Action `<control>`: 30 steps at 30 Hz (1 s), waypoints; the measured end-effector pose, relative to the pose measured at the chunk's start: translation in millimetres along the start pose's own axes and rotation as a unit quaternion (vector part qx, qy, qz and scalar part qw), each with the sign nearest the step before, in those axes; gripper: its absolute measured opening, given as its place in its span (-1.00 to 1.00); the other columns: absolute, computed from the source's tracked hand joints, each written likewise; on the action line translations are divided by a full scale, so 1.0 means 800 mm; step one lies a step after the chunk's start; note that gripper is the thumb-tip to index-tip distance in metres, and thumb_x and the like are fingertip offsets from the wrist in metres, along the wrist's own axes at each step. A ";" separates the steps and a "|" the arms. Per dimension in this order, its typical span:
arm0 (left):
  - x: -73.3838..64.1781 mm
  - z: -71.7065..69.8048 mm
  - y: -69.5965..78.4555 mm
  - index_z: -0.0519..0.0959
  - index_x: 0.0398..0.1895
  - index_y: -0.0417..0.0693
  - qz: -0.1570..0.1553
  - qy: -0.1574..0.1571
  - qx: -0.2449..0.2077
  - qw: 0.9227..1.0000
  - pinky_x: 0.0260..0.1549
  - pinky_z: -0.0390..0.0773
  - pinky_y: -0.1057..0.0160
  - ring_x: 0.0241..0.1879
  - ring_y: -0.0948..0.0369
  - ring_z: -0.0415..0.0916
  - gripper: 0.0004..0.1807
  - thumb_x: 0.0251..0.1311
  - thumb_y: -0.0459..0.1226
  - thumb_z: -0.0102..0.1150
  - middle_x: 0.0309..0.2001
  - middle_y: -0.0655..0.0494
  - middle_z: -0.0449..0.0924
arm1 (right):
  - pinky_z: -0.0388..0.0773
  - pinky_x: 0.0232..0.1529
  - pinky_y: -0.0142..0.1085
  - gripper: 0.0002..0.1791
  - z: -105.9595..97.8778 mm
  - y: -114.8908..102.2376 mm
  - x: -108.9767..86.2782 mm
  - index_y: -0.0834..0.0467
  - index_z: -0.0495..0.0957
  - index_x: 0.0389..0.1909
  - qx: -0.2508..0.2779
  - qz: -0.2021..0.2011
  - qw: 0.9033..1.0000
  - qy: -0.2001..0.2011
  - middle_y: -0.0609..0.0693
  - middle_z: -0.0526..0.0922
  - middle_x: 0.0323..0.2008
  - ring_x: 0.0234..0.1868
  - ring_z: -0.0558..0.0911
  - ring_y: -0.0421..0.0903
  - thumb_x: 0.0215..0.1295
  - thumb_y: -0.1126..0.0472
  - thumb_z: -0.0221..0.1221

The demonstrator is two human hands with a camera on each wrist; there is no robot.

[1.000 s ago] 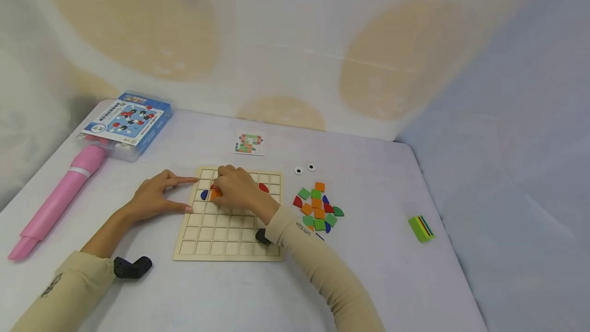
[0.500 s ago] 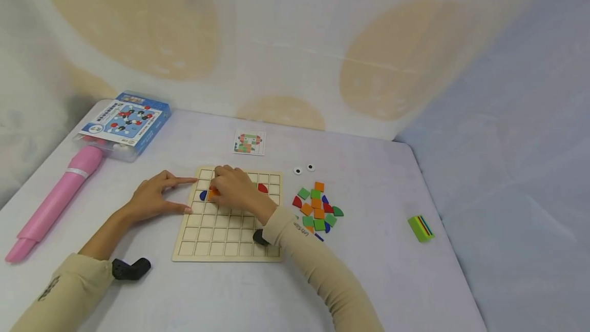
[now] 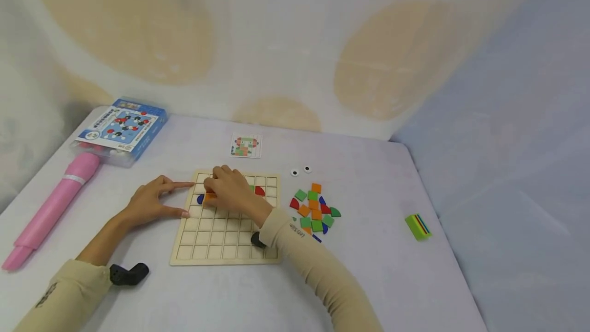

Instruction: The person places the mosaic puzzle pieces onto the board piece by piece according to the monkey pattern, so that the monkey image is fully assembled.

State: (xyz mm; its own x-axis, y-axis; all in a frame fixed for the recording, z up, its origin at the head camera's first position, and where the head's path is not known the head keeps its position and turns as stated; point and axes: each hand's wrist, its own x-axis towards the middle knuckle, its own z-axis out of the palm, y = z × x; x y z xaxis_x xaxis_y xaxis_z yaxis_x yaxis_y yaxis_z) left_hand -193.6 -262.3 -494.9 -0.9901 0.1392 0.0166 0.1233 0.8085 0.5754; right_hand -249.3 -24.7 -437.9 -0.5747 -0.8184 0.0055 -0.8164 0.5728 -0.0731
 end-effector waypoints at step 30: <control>-0.003 0.004 -0.001 0.53 0.30 0.20 0.004 0.010 0.007 1.000 -0.26 0.17 0.14 -0.28 0.13 0.24 -0.08 -0.23 0.28 0.50 -0.23 0.06 0.35 | 0.43 -0.15 -0.17 -0.56 -0.033 0.163 -0.099 0.04 0.62 0.18 0.022 0.177 0.982 0.054 0.14 0.52 -0.03 -0.04 0.45 0.05 0.27 0.17 0.34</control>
State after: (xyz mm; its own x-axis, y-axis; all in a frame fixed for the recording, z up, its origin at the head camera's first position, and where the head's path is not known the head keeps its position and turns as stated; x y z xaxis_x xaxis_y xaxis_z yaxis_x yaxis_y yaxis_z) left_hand -190.9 -261.3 -498.2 -0.9902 0.1343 0.0380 0.1322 0.8155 0.5635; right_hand -311.5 115.9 -421.8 -0.8268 -0.5570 0.0784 -0.5624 0.8162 -0.1326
